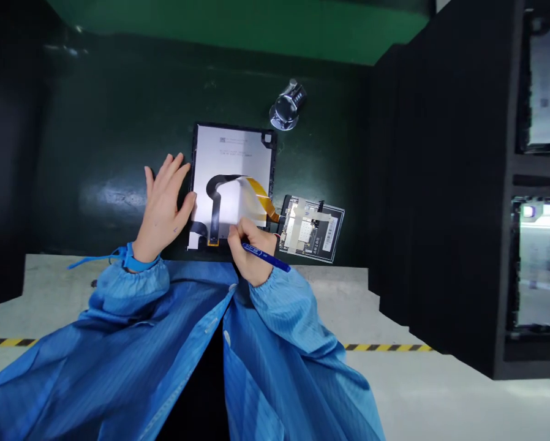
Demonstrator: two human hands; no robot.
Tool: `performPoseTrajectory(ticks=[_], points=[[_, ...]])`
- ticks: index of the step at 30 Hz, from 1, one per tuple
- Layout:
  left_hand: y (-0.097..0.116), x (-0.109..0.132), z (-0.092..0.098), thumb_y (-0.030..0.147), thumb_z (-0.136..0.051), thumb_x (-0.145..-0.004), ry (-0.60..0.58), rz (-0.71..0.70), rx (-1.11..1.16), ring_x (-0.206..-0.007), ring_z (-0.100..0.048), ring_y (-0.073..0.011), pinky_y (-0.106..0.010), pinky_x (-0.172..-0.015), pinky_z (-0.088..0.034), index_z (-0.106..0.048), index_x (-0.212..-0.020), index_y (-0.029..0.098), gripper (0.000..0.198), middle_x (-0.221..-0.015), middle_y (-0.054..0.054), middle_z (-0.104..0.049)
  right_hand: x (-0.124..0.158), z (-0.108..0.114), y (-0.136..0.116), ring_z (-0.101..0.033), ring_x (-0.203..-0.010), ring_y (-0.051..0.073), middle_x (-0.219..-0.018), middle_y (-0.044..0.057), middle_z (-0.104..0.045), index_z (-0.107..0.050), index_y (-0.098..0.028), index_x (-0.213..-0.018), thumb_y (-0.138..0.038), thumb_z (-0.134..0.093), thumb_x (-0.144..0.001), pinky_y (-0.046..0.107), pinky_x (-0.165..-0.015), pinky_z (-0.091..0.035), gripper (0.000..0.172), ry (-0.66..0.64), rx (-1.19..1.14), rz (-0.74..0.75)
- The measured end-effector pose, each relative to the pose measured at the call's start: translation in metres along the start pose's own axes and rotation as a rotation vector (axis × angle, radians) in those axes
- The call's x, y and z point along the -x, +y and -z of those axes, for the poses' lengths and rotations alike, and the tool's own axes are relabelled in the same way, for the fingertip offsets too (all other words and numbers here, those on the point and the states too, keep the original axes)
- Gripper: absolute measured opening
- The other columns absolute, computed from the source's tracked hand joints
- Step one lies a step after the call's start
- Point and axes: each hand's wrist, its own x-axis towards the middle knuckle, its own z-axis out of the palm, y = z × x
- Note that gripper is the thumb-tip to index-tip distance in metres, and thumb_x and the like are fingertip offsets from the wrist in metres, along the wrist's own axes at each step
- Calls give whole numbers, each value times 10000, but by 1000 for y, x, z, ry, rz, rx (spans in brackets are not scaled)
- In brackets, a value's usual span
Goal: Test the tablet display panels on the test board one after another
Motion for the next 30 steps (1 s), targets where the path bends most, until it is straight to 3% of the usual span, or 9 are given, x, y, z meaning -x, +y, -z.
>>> performPoseTrajectory(ticks=[7, 11, 13, 16, 19, 21, 25, 28, 30], points=[[1, 1, 0, 329, -443, -979, 1, -3, -6, -1534, -247, -292, -580, -1253, -10, -469, -1461, 198, 500, -1605, -139, -385, 0, 0, -10, -369, -460, 95, -497, -68, -327, -304, -235, -607, -242, -489, -891, 255, -540, -352, 339, -26, 101, 47], [-2, -1, -1, 354, -467, -975, 11, 6, 21, -1530, -253, -305, -589, -1252, -5, -491, -1445, 229, 487, -1601, -119, -398, 4, 1, -1, -387, -454, 99, -505, -66, -365, -329, -240, -612, -296, -530, -914, 254, -505, -362, 367, 100, 31, 3], [-1, 0, -1, 321, -467, -969, 10, -6, 16, -1527, -261, -309, -602, -1250, -19, -495, -1436, 228, 477, -1597, -119, -405, 7, 5, 3, -501, -510, 120, -569, -42, -507, -445, -238, -662, -368, -590, -928, 260, -527, -431, 329, 162, -58, 15], [6, 8, 0, 244, -446, -956, 11, -35, -19, -1525, -267, -306, -614, -1249, -61, -488, -1425, 206, 473, -1588, -134, -414, 15, 15, 3, -716, -864, 181, -952, 48, -747, -658, -236, -1001, -353, -565, -987, 306, -769, -580, 150, -29, -106, 251], [14, 23, 3, 219, -437, -963, -8, -29, -42, -1526, -263, -315, -633, -1242, -92, -481, -1419, 176, 459, -1569, -160, -433, 26, 18, 2, -623, -1266, 227, -1338, 106, -670, -596, -227, -1328, -332, -522, -1018, 414, -1084, -516, 336, -314, 144, 612], [17, 34, 9, 241, -453, -978, -33, -9, -10, -1515, -294, -307, -628, -1244, -103, -499, -1405, 182, 434, -1543, -153, -471, 32, 14, 3, -500, -1405, 268, -1472, 128, -560, -523, -196, -1430, -302, -546, -1004, 513, -1190, -410, 439, -402, 391, 717], [13, 46, 23, 293, -495, -997, 27, 100, 256, -1445, -428, -253, -534, -1254, -206, -607, -1310, 237, 337, -1482, -87, -551, 38, 11, 3, -497, -1408, 248, -1483, 131, -543, -520, -183, -1441, -89, -470, -990, 449, -1180, -442, 464, -351, 619, 778], [14, 45, 23, 305, -554, -978, 171, 247, 513, -1429, -450, -231, -439, -1233, -299, -595, -1356, 261, 383, -1496, -70, -541, 35, 28, -8, -528, -1381, 227, -1424, 120, -604, -555, -205, -1405, -113, -525, -984, 383, -1143, -491, 433, -219, 478, 863], [24, 40, 15, 295, -631, -933, 209, 340, 738, -1412, -474, -228, -404, -1219, -330, -589, -1367, 266, 437, -1496, -67, -545, 32, 41, -19, -521, -1388, 215, -1437, 75, -601, -538, -277, -1418, -144, -562, -976, 396, -1149, -492, 462, -182, 268, 704]])
